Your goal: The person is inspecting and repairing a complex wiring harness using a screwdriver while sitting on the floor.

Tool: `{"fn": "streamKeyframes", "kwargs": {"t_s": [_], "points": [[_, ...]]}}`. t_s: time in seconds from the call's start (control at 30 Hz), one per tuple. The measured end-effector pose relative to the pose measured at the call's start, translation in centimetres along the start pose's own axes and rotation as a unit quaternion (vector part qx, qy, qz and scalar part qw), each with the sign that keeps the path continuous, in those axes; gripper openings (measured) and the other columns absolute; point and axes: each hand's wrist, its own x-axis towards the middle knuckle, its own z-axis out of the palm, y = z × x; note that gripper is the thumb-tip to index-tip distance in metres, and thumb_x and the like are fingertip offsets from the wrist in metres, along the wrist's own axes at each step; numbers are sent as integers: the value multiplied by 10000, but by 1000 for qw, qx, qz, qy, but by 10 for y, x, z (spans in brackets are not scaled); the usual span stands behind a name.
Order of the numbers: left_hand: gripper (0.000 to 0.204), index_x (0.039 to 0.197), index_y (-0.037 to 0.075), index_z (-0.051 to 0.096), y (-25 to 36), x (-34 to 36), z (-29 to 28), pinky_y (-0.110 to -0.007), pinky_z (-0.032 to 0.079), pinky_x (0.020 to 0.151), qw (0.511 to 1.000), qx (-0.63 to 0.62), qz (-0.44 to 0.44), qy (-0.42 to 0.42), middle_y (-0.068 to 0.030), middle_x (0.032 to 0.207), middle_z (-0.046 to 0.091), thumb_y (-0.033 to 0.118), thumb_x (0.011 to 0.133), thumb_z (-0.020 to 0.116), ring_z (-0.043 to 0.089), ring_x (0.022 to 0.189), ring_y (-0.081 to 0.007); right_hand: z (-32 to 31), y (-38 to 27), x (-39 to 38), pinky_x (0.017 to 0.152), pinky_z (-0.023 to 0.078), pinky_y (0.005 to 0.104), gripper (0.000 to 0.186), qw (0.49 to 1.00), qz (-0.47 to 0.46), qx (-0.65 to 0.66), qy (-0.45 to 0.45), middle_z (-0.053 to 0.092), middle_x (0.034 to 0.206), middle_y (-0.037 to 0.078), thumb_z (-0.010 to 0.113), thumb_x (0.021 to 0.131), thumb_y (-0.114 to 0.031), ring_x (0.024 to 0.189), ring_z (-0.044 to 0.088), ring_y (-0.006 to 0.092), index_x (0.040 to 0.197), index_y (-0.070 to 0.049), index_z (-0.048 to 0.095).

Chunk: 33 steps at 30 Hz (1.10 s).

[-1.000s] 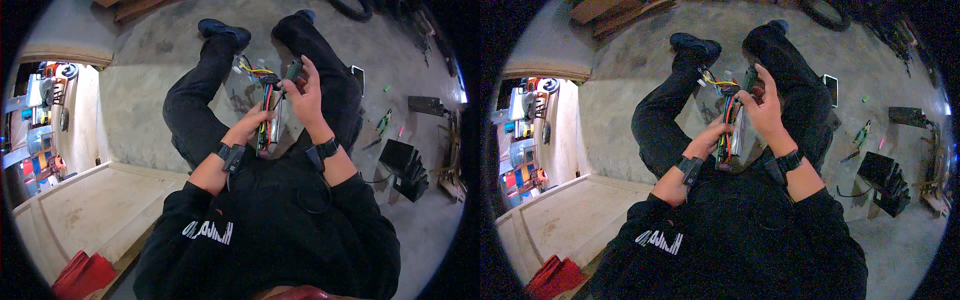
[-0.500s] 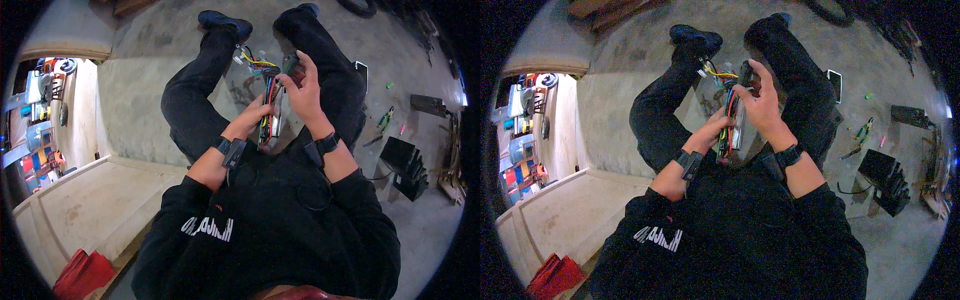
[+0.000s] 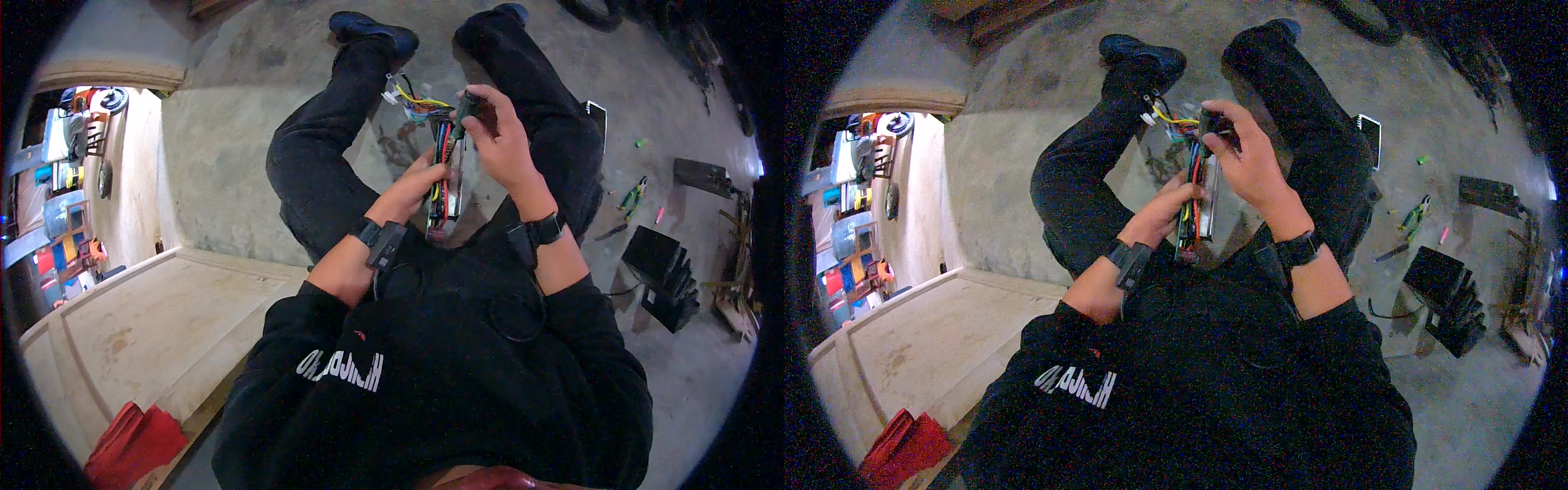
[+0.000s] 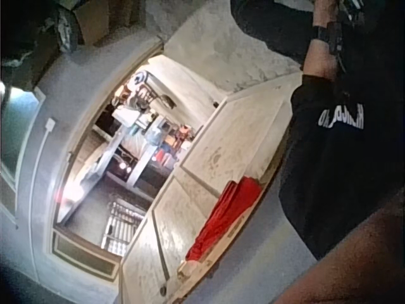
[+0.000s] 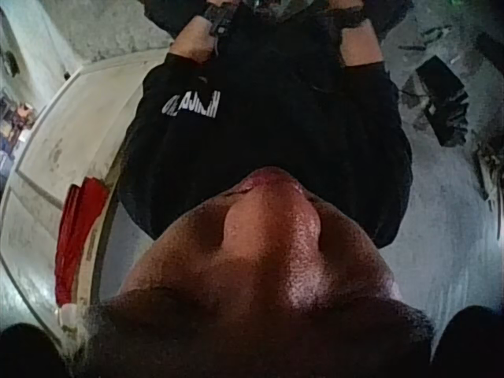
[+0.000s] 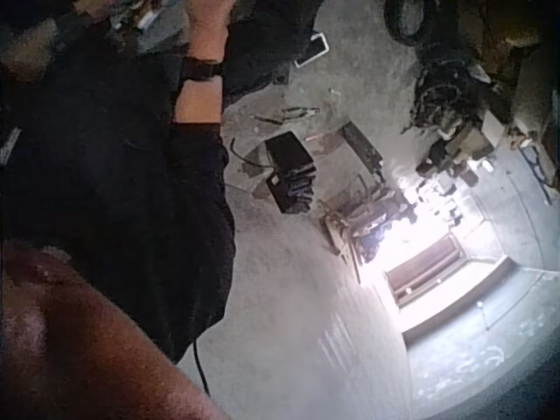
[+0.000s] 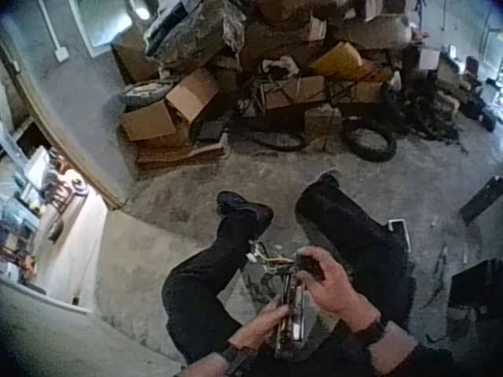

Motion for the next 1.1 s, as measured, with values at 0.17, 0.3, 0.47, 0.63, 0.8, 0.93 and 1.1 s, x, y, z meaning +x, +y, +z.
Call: {"fn": "streamKeyframes", "kwargs": {"t_s": [0.17,0.3,0.47,0.63,0.8,0.93,1.1], "points": [[482,1233,68,488,0,-2,2,-296,484,809,999,-11,-14,33,-20,986,555,148,793,668,573,911,-144,0,-12,3,909,482,296,423,997,-37,14,-73,603,1168,67,669,899,-46,1058,605,185,1300,-51,538],[531,1314,57,485,-10,6,-3,-280,491,790,999,-21,5,26,-17,977,582,120,808,635,578,876,-116,-7,-11,8,926,475,294,322,967,-176,-179,38,602,1209,84,634,919,-40,1116,602,199,1238,-25,590],[497,1274,58,504,-10,9,-4,-269,484,781,1000,-3,-9,23,-27,972,580,131,800,636,576,882,-122,-17,3,9,948,465,302,310,996,-79,-34,-15,588,1200,89,673,909,-117,1101,589,213,1204,-36,621],[461,1244,58,515,-11,9,-6,-276,489,755,999,-2,-20,44,-35,949,582,126,802,628,584,857,-130,-9,-5,10,929,481,325,309,989,-128,-68,7,640,1120,100,689,865,-89,1053,617,247,1171,-57,656],[432,1224,56,523,-9,6,-4,-277,495,737,999,-23,-8,27,-33,929,588,125,810,625,592,835,-125,-11,0,3,937,482,346,321,993,-68,-89,31,650,1154,106,681,861,-79,1081,616,269,1182,-71,666],[430,1232,67,528,-5,3,-2,-273,496,735,999,-10,-18,34,-17,925,583,125,818,626,585,829,-116,-12,0,9,930,484,347,288,999,-54,1,-1,624,1216,107,711,835,-75,1106,606,264,1123,-80,700],[386,1176,94,547,-7,2,1,-264,492,734,998,-30,-15,59,5,926,567,143,806,648,569,822,-109,-6,-15,9,952,481,347,291,988,-117,-93,29,666,1120,120,669,848,-17,1071,636,273,1133,-70,692]]}}
